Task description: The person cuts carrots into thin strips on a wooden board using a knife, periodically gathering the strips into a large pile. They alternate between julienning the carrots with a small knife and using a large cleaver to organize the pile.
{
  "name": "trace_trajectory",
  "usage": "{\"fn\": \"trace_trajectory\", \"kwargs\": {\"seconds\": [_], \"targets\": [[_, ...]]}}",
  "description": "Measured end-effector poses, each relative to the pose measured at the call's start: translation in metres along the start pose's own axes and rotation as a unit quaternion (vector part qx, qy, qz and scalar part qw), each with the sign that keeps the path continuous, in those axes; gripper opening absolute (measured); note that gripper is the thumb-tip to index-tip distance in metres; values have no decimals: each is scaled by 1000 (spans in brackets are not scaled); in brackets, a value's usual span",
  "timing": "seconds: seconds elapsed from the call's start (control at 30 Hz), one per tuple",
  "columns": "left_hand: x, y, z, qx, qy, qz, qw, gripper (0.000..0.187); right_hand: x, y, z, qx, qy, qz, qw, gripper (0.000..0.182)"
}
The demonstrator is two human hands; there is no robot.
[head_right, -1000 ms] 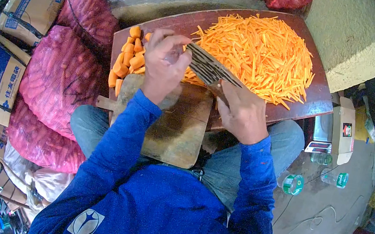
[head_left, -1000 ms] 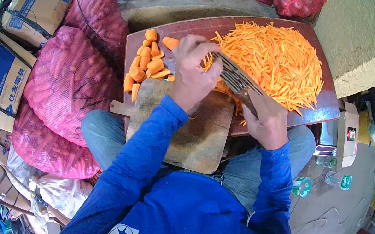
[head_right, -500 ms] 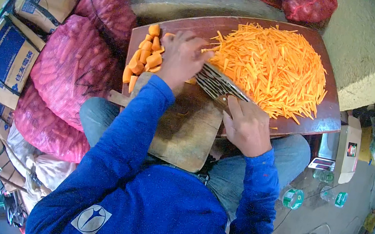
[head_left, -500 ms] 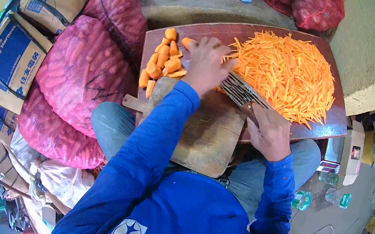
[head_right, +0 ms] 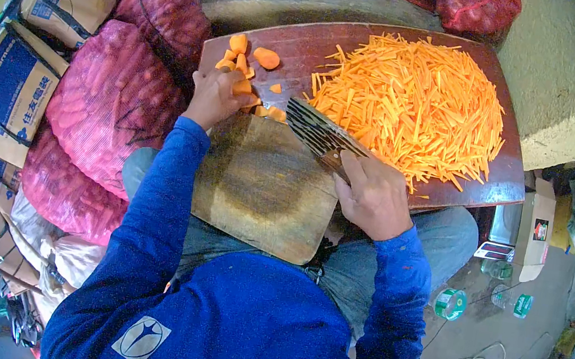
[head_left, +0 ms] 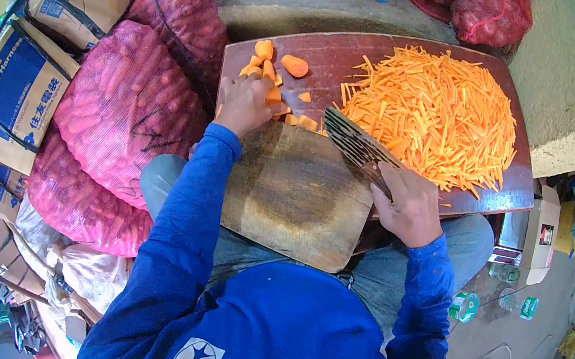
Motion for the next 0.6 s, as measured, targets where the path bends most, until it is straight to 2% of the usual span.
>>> {"fn": "trace_trajectory", "kwargs": {"seconds": [0.13,0.2,0.23,0.3,0.33,0.37,0.4,0.47,0.53,0.6], "targets": [[4,-2,1,33,-14,-16,999,44,1,-1,-1,3,-11,-3,1000,40],[-12,9,-4,44,19,-102,994,42,2,-1,0,4,-15,-9,1000,39],[-22,16,-9,42,20,-103,994,42,1,0,-1,21,-26,-16,999,39],[-39,38,-15,21,135,-99,986,39,-1,1,3,33,-34,-19,999,39],[-40,52,-16,21,177,-89,980,43,-1,1,5,76,-78,-11,994,39],[-43,69,-17,14,178,-89,980,43,0,2,8,119,-122,-2,985,39],[-50,86,-24,33,195,-64,978,45,0,2,16,117,-123,4,986,39],[-58,114,-33,46,216,-40,975,48,6,1,31,181,-236,61,953,39],[-62,138,-43,80,227,-34,970,54,10,5,48,180,-258,79,946,38],[-68,152,-50,67,257,-25,964,56,16,10,64,181,-296,94,933,36]]}}
Point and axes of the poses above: each hand's wrist, its own y-axis away from the middle knuckle, its own x-axis out of the palm, z = x × y, the point moved 4 cm from there along -y, towards the middle knuckle, and after that the axes turned 9 degrees about -y, right-handed, at the moved point
